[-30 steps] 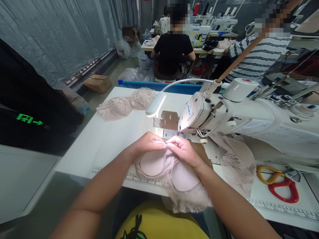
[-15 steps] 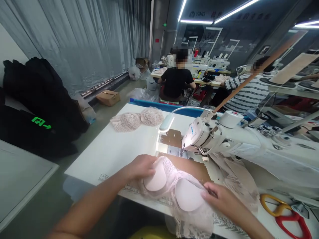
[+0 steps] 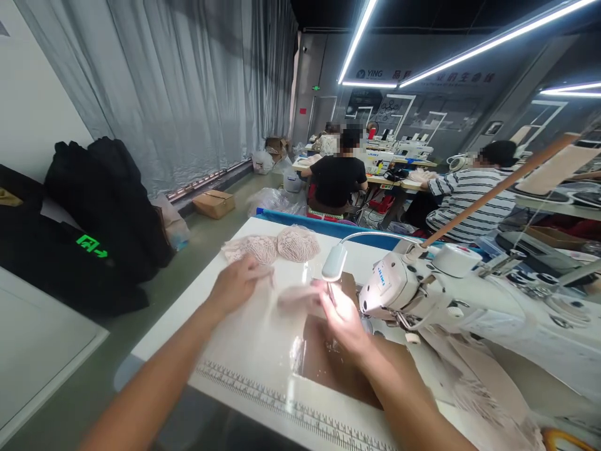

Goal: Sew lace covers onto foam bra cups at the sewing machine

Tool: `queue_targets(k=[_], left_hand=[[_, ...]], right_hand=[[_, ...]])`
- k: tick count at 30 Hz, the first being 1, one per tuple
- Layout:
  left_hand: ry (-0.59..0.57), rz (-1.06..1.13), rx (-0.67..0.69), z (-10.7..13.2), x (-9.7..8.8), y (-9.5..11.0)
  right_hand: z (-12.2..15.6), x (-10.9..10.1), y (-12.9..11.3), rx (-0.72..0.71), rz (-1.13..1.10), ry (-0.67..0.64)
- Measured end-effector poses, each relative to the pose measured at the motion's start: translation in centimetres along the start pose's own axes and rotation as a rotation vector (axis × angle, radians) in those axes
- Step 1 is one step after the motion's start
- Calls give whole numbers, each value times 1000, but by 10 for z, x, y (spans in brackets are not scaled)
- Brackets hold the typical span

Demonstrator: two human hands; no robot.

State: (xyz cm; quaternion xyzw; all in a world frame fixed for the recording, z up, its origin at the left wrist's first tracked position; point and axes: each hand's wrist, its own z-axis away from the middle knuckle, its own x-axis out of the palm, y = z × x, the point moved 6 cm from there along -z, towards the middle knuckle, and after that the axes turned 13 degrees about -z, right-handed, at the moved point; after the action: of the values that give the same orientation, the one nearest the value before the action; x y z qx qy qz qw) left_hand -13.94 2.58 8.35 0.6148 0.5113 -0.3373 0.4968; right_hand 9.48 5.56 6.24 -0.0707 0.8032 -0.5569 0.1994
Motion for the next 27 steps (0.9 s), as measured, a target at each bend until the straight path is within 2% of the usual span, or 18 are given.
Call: queue_targets(k=[2, 3, 4, 5, 7, 10, 13, 14, 16, 20, 23, 25, 27], left_hand=[[241, -71, -19, -28, -21, -9], [307, -112, -30, -41, -25, -12], [308, -163, -41, -52, -24, -14], [250, -213, -41, -62, -16, -17], [71, -279, -14, -73, 9, -20], [-91, -279, 60, -64, 48, -23], [-145, -266, 94, -44, 69, -27], [-152, -264, 108, -37, 72, -28], [-183, -228, 153, -27, 74, -24], [-315, -130, 164, -10, 77, -4], [-371, -86, 231, 5, 81, 30], [-389, -30, 293, 16, 84, 58], [-422, 59, 359, 25, 87, 87]], right_hand=[[-39, 8, -7, -192, 42, 72], [-56, 14, -7, -258, 100, 49], [-71, 18, -2, -272, 122, 30], [-82, 20, 4, -270, 137, 18], [-87, 23, 18, -235, 175, -43], [-53, 16, 33, -162, 225, -166], [11, -3, 33, -129, 279, -354], [33, -13, 32, -122, 302, -400], [69, -45, 31, -88, 355, -359], [123, -138, 43, 107, 644, 20], [155, -201, 46, 252, 909, 323], [170, -227, 50, 373, 1026, 405], [178, -242, 52, 458, 1058, 435]])
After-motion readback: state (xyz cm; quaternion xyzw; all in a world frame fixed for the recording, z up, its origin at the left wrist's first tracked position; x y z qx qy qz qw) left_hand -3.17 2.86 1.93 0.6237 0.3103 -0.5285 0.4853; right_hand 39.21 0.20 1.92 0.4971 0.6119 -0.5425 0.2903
